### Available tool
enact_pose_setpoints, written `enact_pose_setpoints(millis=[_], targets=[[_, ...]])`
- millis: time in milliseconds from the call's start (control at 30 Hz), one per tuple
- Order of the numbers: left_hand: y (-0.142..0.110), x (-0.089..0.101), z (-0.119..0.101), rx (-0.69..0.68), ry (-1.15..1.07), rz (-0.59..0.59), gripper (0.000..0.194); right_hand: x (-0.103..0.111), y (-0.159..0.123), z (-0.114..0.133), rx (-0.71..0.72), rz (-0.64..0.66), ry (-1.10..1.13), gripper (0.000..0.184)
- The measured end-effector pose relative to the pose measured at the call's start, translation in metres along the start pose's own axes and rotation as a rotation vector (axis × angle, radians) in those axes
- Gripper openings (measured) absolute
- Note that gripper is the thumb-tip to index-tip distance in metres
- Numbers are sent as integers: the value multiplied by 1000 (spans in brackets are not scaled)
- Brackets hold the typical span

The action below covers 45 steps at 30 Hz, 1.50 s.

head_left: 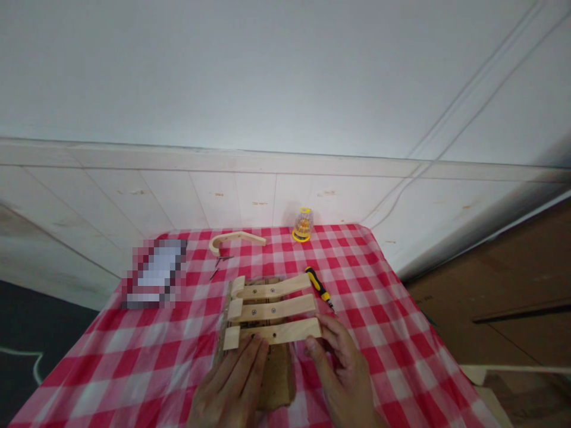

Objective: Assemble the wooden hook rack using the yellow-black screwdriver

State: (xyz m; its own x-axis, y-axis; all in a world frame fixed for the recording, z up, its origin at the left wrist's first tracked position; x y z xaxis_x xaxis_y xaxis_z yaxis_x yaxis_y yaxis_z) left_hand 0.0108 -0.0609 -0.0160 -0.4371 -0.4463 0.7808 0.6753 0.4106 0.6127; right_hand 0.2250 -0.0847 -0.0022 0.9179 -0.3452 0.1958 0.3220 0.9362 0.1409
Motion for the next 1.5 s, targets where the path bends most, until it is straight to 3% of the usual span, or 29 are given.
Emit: enact_pose_setpoints(millis=[300,567,733,967,1167,1300,1500], targets=[[8,3,-2,43,-26,-67,36,2,1,-2,9,-37,-57,31],[15,7,-7,102,-71,-23,33,0,1,-7,-35,-34,-51,33],[18,7,-6,88,-47,-45,32,2,5,-13,-59,-53,57,45],[16,1,-3,74,-32,-13,35,24,21,7,-234,-133,265,43],[15,-4,-2,86,-44,-43,35,44,26,29,-190,-77,19,42],[15,-6,-2,71,-45,-51,34,39,26,37,-147,16,-142,28],[16,-4,-2,82,-26,-65,33,28,29,35,-128,69,-159,27]])
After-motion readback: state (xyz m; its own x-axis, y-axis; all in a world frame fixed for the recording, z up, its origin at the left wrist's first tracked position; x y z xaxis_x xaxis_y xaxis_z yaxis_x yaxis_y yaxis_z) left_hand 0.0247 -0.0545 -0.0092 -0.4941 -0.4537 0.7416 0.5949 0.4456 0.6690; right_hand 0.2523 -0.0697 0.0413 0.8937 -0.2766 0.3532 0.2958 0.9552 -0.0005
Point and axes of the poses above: each hand's wrist, its own y-axis towards the middle knuckle, its own x-axis out of the back of the hand, z = x × y, the point moved 3 cm from there along y, towards the middle knuckle, and after that the axes turned 2 degrees about -x, right-handed, at the moved point
